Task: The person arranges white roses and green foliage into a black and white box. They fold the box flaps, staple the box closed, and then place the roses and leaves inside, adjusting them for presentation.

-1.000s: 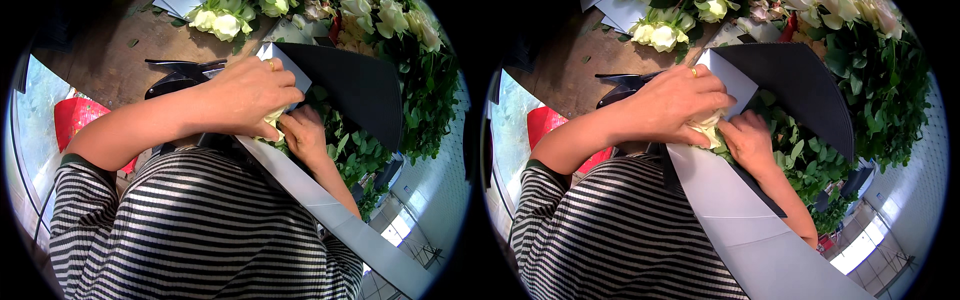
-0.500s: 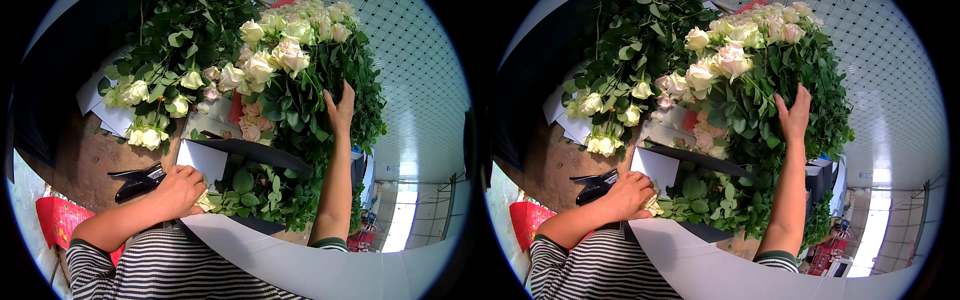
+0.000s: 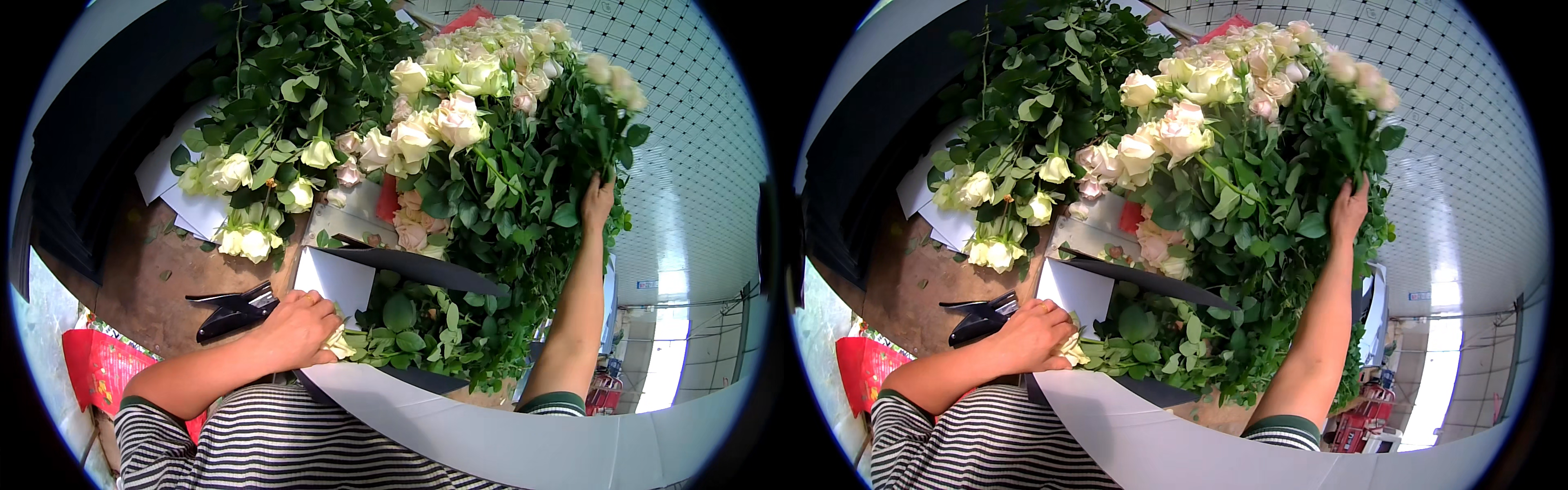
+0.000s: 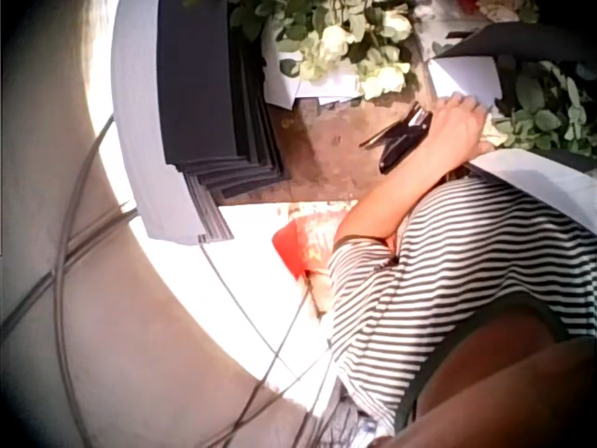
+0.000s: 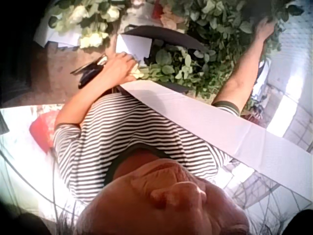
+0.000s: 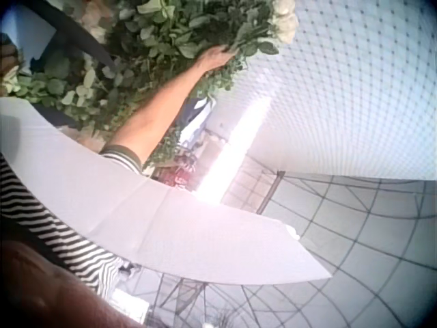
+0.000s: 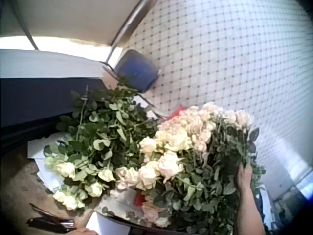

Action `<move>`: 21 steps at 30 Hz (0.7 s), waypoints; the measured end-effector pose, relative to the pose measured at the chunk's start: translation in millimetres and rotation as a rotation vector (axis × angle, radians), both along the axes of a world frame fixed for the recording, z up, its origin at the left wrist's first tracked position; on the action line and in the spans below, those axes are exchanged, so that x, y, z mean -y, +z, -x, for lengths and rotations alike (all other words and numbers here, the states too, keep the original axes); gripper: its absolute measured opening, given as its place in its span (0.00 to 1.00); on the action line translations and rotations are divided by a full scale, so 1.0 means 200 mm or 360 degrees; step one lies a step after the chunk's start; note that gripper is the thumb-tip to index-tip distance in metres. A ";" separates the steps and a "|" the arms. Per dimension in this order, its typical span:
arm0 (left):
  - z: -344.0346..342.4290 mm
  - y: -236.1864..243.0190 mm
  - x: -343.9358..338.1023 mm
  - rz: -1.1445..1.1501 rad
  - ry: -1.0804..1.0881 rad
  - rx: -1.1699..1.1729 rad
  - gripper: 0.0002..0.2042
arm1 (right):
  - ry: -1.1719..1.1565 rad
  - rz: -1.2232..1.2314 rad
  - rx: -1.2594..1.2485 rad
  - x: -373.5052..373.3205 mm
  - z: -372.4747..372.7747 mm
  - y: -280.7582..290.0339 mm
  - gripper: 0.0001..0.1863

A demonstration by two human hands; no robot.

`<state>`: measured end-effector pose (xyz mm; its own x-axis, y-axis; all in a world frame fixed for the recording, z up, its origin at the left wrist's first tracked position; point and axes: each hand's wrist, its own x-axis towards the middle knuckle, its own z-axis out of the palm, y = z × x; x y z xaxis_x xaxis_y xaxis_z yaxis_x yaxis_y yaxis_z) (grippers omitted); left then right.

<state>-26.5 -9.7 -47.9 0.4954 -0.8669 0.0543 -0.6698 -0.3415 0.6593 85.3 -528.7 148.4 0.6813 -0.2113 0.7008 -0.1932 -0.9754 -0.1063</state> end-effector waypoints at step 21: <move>-0.01 0.00 0.01 -0.0023 -0.0087 -0.0012 0.28 | -0.0153 0.0815 -0.0288 0.06 0.51 0.34 0.29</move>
